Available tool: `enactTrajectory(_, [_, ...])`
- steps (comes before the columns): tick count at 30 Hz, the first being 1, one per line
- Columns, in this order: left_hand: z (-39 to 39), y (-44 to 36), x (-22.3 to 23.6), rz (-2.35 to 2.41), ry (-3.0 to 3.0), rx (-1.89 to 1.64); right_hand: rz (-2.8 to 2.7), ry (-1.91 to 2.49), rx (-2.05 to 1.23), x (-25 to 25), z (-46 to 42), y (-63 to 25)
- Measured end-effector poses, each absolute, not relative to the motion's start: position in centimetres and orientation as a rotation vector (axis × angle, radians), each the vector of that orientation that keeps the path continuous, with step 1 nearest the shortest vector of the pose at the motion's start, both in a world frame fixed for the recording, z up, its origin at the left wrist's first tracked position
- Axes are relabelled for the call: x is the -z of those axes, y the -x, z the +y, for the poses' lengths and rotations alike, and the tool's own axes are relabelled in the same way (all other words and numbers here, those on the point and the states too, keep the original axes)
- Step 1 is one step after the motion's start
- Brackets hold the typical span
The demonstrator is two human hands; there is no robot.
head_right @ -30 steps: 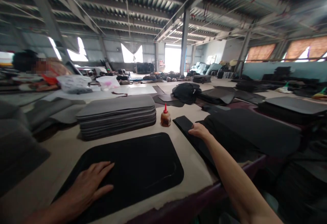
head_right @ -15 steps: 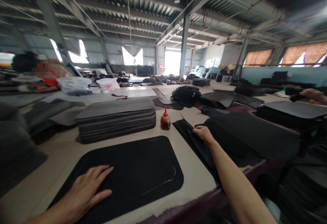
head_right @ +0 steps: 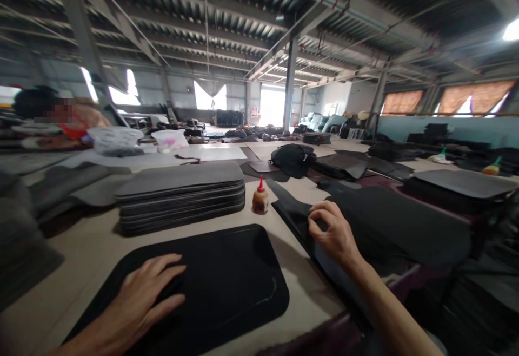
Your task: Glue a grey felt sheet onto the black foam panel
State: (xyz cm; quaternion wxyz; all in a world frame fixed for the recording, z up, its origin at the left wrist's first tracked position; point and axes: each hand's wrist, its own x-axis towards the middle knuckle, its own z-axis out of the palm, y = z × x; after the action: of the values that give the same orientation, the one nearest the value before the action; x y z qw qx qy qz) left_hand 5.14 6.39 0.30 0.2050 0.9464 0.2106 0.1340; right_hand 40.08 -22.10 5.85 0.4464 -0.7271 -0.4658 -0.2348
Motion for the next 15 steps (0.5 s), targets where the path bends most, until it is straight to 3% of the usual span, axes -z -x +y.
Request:
enactTrajectory(7, [-0.3,-11.7,-7.0,0.379,-1.196,-0.096,-1.798,1.643,0.902,-7.0,-23.6,-28.9])
enactTrajectory(12, [-1.7,-13.1,-7.6,0.442,-1.110,-0.194,-1.891,1.599,0.768,-6.6,-23.9,-26.8])
enactTrajectory(15, [-3.3,-12.7,-8.1,0.406,-1.148,-0.254,-1.691,1.723,0.399,-6.0,-24.6,-27.0])
